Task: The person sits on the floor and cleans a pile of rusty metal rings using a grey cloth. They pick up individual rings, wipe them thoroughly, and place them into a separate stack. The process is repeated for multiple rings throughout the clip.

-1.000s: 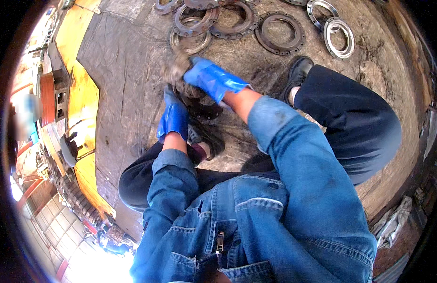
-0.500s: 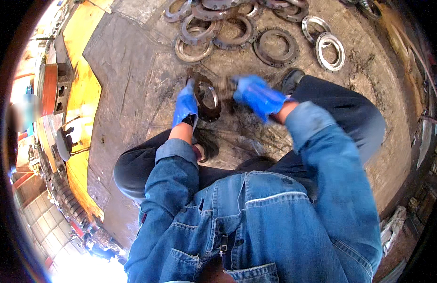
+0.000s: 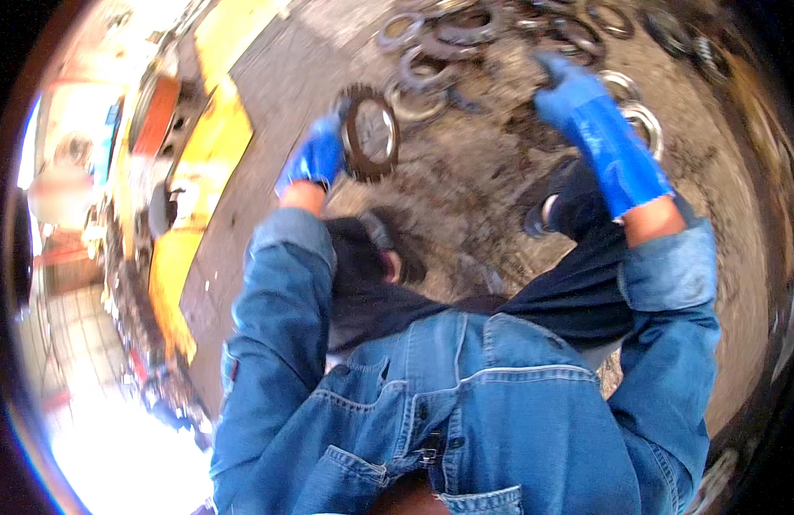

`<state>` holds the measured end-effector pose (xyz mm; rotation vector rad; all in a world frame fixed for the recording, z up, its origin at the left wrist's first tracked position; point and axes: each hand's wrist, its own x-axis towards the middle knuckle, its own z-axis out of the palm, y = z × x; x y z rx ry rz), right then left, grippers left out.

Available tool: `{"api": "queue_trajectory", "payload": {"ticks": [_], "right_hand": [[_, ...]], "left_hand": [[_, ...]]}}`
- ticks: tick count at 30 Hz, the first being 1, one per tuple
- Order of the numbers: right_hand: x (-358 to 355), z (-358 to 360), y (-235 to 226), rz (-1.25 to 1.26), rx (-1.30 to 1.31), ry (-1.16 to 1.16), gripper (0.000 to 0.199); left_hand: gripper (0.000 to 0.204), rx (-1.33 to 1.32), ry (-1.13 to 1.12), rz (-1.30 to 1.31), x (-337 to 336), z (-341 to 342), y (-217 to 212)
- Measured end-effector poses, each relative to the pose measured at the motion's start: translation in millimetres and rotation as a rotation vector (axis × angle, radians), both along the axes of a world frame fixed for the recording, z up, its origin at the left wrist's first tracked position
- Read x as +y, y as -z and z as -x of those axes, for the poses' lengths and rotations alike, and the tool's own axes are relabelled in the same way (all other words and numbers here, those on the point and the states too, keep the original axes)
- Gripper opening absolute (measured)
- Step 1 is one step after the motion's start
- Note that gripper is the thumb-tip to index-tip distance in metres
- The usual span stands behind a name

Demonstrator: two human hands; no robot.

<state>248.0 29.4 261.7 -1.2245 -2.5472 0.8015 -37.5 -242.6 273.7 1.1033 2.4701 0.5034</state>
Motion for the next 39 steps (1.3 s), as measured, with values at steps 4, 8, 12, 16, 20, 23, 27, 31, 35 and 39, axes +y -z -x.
{"api": "queue_trajectory", "payload": {"ticks": [4,8,12,16,20,23,27,31,35,39], "right_hand": [[4.0,3.5,7.1,0.082,0.128,0.001,0.057],[42.8,-13.7,31.6,0.105,0.331,-0.223,0.061],[28.2,-1.9,23.7,0.088,0.233,-0.277,0.066],[7.1,13.5,32.5,0.100,0.199,-0.332,0.072],[8.2,15.9,35.6,0.134,0.117,-0.285,0.075],[23.6,8.7,44.9,0.126,0.089,-0.246,0.074],[39.1,-0.6,45.3,0.118,-0.033,-0.168,0.072],[39.5,13.8,57.6,0.124,-0.102,-0.175,0.070],[61.9,10.3,44.3,0.196,-0.082,-0.107,0.069],[108.6,-2.9,45.1,0.082,0.023,-0.172,0.067]], "left_hand": [[0.048,0.403,-0.169,0.169,-114.7,61.9,-46.4],[0.048,-0.019,-0.294,-0.203,-161.7,26.8,-122.3],[0.048,-0.390,-0.558,-0.382,-229.8,-6.8,-125.6],[0.043,-0.601,-1.107,-0.192,-322.8,-15.4,-48.2],[0.054,-0.493,-0.771,-0.070,-404.5,-57.0,31.0],[0.056,-0.497,-0.805,0.029,-448.6,-67.8,89.6],[0.056,-0.486,-0.849,0.182,-480.6,-83.8,156.6],[0.050,-0.535,-1.004,0.218,-568.7,-83.0,206.4],[0.048,-0.416,-0.883,0.285,-525.6,-75.6,191.6],[0.050,-0.100,-0.735,0.596,-499.0,-75.5,170.9]]}}
